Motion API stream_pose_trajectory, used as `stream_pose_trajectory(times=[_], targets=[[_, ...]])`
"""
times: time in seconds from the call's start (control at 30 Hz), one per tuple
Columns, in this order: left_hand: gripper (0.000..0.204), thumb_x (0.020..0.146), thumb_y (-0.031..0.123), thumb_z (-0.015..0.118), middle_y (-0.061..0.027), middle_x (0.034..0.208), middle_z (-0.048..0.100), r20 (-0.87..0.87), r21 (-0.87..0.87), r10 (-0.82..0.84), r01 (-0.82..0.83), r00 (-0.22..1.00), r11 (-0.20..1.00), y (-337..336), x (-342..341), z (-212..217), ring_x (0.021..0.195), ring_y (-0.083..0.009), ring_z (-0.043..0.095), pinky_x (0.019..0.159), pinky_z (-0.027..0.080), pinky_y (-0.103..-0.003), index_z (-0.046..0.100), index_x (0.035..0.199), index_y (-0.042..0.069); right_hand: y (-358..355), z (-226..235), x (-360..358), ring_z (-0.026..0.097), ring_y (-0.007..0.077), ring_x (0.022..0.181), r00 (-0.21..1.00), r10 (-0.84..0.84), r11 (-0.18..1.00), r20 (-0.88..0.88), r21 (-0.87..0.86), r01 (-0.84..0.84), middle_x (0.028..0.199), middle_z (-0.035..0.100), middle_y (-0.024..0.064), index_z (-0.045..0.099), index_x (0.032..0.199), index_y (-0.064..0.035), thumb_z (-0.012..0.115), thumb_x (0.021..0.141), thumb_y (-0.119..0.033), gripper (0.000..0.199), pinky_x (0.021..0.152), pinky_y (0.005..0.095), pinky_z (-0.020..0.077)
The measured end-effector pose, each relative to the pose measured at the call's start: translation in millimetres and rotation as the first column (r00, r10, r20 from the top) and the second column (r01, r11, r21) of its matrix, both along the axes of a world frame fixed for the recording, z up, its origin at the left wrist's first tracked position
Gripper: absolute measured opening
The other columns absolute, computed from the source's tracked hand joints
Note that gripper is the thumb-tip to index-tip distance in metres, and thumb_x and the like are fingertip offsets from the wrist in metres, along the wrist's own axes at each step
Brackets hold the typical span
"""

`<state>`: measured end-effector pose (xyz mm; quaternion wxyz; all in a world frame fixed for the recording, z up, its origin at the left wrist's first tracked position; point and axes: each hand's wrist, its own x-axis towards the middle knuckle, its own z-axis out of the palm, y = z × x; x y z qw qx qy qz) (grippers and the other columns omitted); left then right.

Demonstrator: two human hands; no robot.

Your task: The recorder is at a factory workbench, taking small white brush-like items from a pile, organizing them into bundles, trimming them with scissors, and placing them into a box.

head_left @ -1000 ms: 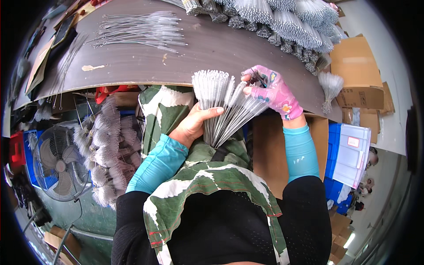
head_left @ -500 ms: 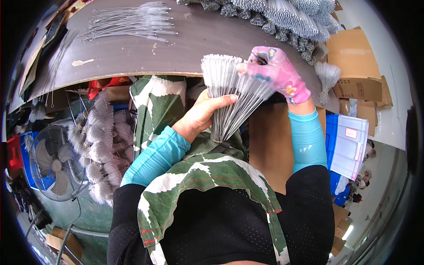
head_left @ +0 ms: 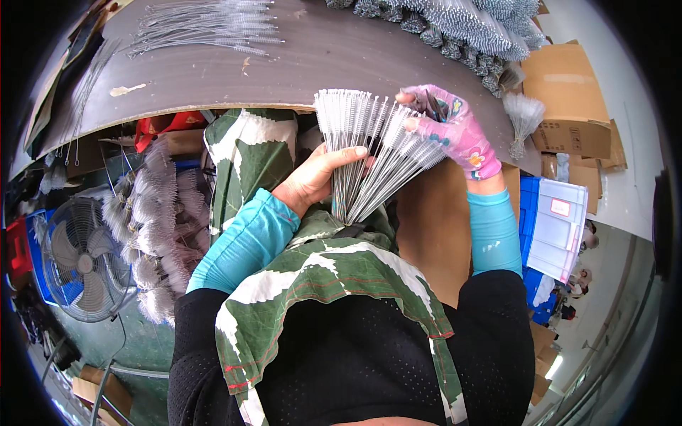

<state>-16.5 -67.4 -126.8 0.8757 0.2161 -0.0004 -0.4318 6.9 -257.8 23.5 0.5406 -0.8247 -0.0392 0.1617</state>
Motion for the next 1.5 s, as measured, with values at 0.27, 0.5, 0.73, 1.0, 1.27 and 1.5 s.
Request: stream_pose_trajectory(times=[0.27, 0.5, 0.73, 1.0, 1.27, 1.5], targets=[[0.043, 0.078, 0.014, 0.070, -0.0101, 0.103, 0.062, 0.047, -0.032, -0.053, 0.055, 0.997, 0.998, 2.6, 0.5, 1.2, 0.093, -0.0189, 0.060, 0.085, 0.049, -0.034, 0.054, 0.114, -0.001, 6.7, -8.0, -0.6, 0.054, 0.0143, 0.094, 0.949, 0.112, 0.972, 0.293, -0.232, -0.043, 0.104, 0.053, 0.0063, 0.063, 0.095, -0.0019, 0.070, 0.074, -0.003, 0.022, 0.083, 0.0270, 0.0439], [0.053, 0.075, 0.014, 0.071, -0.0107, 0.108, 0.059, 0.058, -0.008, -0.057, 0.058, 0.997, 0.998, 1.5, 0.7, 6.4, 0.098, -0.0208, 0.058, 0.089, 0.047, -0.035, 0.048, 0.121, -0.001, 14.1, -5.7, -1.4, 0.054, 0.0090, 0.080, 0.978, -0.033, 0.999, 0.207, -0.034, 0.041, 0.084, 0.057, 0.0011, 0.060, 0.090, -0.0032, 0.073, 0.071, -0.007, 0.023, 0.075, 0.0241, 0.0451], [0.038, 0.075, 0.010, 0.071, -0.0099, 0.098, 0.063, 0.011, -0.021, -0.052, 0.053, 0.999, 0.998, -1.2, 1.7, 1.7, 0.090, -0.0183, 0.060, 0.084, 0.048, -0.032, 0.057, 0.109, -0.001, 12.9, -9.8, 4.8, 0.053, 0.0083, 0.085, 0.996, 0.013, 0.999, 0.092, -0.047, -0.009, 0.092, 0.056, 0.0016, 0.056, 0.100, -0.0014, 0.065, 0.076, -0.001, 0.026, 0.079, 0.0235, 0.0447], [0.029, 0.078, 0.010, 0.069, -0.0094, 0.095, 0.064, -0.013, -0.017, -0.040, 0.040, 0.999, 0.999, -0.6, -0.5, -0.4, 0.088, -0.0175, 0.061, 0.081, 0.049, -0.031, 0.059, 0.104, 0.000, 12.2, -5.5, 7.1, 0.052, 0.0059, 0.070, 1.000, -0.017, 0.989, -0.014, -0.147, 0.015, 0.076, 0.056, -0.0029, 0.059, 0.082, -0.0031, 0.071, 0.074, -0.004, 0.014, 0.064, 0.0217, 0.0441], [0.037, 0.079, 0.016, 0.068, -0.0081, 0.095, 0.062, 0.031, -0.023, -0.053, 0.053, 0.998, 0.998, 1.6, 1.4, 1.5, 0.085, -0.0169, 0.059, 0.081, 0.049, -0.032, 0.055, 0.110, 0.000, 3.2, -9.6, 5.5, 0.055, 0.0089, 0.089, 0.999, 0.027, 0.998, -0.040, -0.060, -0.029, 0.093, 0.058, 0.0011, 0.059, 0.099, -0.0021, 0.069, 0.076, -0.005, 0.026, 0.080, 0.0237, 0.0448], [0.035, 0.078, 0.013, 0.070, -0.0080, 0.097, 0.062, 0.016, -0.017, -0.060, 0.060, 0.998, 0.998, -1.8, 1.0, 1.6, 0.089, -0.0171, 0.060, 0.081, 0.050, -0.032, 0.056, 0.108, 0.001, 8.7, -2.8, 8.8, 0.052, 0.0071, 0.084, 0.993, 0.099, 0.992, -0.062, -0.066, -0.103, 0.089, 0.058, 0.0003, 0.058, 0.095, -0.0019, 0.070, 0.076, -0.008, 0.023, 0.075, 0.0226, 0.0437]])
